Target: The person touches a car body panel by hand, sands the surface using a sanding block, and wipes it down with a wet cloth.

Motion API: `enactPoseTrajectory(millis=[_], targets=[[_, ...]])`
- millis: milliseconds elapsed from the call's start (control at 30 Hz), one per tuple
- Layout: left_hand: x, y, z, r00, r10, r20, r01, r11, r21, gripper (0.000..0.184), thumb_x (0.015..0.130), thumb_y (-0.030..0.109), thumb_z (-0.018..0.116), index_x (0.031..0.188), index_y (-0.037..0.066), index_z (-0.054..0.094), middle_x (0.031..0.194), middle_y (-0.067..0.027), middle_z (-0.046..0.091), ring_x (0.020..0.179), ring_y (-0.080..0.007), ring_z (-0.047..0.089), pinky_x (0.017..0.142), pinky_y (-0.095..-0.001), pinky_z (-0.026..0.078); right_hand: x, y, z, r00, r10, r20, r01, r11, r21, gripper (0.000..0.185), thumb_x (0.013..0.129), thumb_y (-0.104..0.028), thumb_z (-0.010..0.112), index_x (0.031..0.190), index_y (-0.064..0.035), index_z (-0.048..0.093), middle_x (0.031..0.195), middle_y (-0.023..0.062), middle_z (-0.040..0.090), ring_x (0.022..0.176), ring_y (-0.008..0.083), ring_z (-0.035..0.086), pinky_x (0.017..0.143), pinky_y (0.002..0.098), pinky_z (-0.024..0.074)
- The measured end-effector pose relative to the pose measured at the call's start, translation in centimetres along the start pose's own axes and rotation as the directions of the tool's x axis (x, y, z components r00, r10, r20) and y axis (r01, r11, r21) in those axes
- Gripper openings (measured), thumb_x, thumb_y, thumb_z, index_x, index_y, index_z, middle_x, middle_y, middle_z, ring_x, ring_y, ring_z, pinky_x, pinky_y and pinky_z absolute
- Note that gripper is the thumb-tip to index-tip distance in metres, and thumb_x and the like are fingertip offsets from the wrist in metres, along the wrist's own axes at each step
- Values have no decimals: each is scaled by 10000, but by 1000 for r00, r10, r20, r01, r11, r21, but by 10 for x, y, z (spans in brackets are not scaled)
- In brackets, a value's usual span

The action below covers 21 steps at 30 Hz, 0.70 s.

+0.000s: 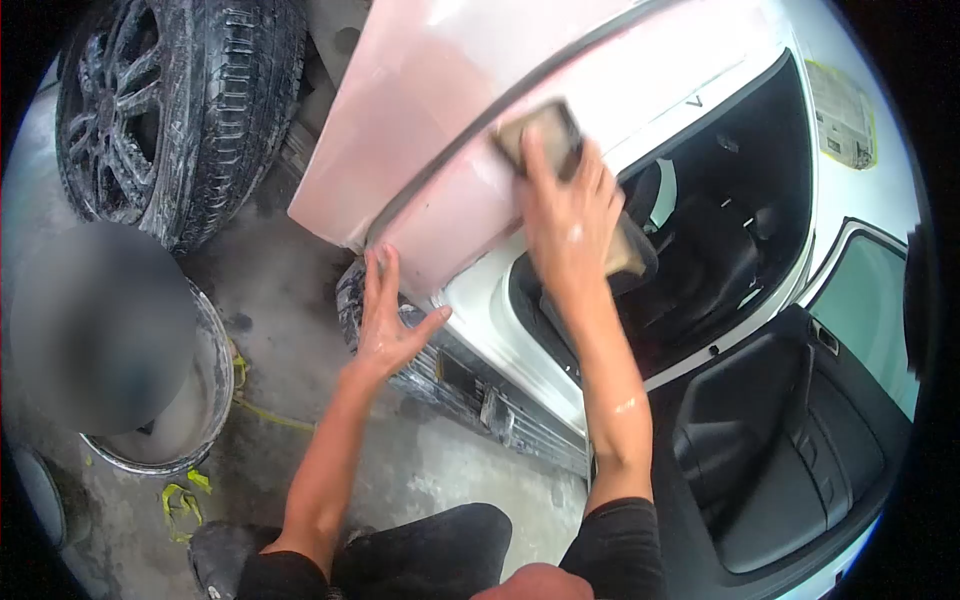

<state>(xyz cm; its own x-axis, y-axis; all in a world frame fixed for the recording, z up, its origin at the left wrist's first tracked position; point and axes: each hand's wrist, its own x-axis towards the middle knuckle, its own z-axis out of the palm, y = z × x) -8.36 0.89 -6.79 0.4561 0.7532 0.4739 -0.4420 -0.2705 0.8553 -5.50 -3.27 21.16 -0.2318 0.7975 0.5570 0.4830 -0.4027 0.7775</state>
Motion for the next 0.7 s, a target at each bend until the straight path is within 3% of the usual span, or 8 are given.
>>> enactPoseTrajectory(millis=[133, 200, 233, 300, 400, 500, 633, 700], targets=[[0, 3, 3, 1000, -1, -25, 0, 999, -40, 1264, 880, 501, 884, 1757, 27, 107, 1755, -418, 79, 1660, -541, 79, 1323, -574, 201, -16, -1, 0, 996, -89, -7, 89, 996, 25, 594, 936, -141, 689, 1515, -252, 610, 1424, 312, 516, 1245, 482, 564, 1009, 624, 470], [0, -2, 5, 1000, 13, -25, -13, 1000, 6, 1281, 873, 490, 897, 1765, 61, 84, 1776, -379, 65, 1675, -493, 71, 1325, -555, 234, 18, -6, -6, 999, -47, -6, 47, 999, -18, 594, 941, -132, 664, 1523, -229, 594, 1385, 303, 518, 1199, 471, 568, 983, 604, 469], [0, -3, 5, 999, 25, -32, -24, 999, 27, 1290, 870, 485, 903, 1768, 78, 72, 1786, -359, 57, 1683, -469, 67, 1326, -545, 250, 26, -5, 0, 989, -102, -108, 96, 993, -63, 590, 942, -137, 664, 1521, -221, 589, 1366, 301, 522, 1166, 463, 571, 946, 585, 472], [1, -8, 9, 998, 54, -40, -53, 998, 21, 1291, 868, 489, 903, 1768, 77, 74, 1782, -368, 54, 1681, -475, 75, 1325, -545, 251, 19, -15, -2, 999, 19, -34, -20, 999, -39, 615, 935, -133, 676, 1536, -221, 582, 1386, 314, 517, 1190, 470, 569, 946, 571, 471], [3, 0, 3, 1000, 11, -25, -11, 1000, 18, 1289, 868, 496, 902, 1767, 69, 82, 1777, -380, 55, 1676, -487, 88, 1323, -547, 252, -17, -25, -1, 992, -121, 25, 120, 992, 35, 632, 963, -125, 645, 1581, -213, 547, 1443, 355, 494, 1243, 495, 553, 952, 581, 474], [2, 0, 4, 1000, 1, -25, -1, 1000, 0, 1298, 862, 540, 886, 1756, 28, 96, 1750, -425, 67, 1656, -543, 91, 1323, -568, 220, 2, -18, 0, 981, -191, 6, 191, 981, -33, 628, 966, -142, 651, 1581, -219, 545, 1447, 364, 488, 1243, 497, 550, 954, 599, 472], [2, -1, 6, 1000, 1, -28, -1, 999, -32, 1310, 856, 561, 880, 1753, 14, 98, 1741, -441, 63, 1643, -573, 101, 1320, -585, 209, 3, -26, -1, 996, -62, 59, 60, 998, 37, 660, 939, -131, 659, 1583, -222, 543, 1421, 348, 498, 1230, 495, 550, 969, 618, 462], [2, 1, 1, 1000, -23, -11, 23, 1000, -4, 1298, 859, 526, 897, 1760, 44, 97, 1756, -415, 64, 1659, -530, 106, 1320, -557, 241, -2, -25, -6, 992, -99, 78, 95, 994, 46, 657, 935, -130, 658, 1577, -215, 546, 1409, 335, 499, 1221, 491, 547, 961, 611, 466]])
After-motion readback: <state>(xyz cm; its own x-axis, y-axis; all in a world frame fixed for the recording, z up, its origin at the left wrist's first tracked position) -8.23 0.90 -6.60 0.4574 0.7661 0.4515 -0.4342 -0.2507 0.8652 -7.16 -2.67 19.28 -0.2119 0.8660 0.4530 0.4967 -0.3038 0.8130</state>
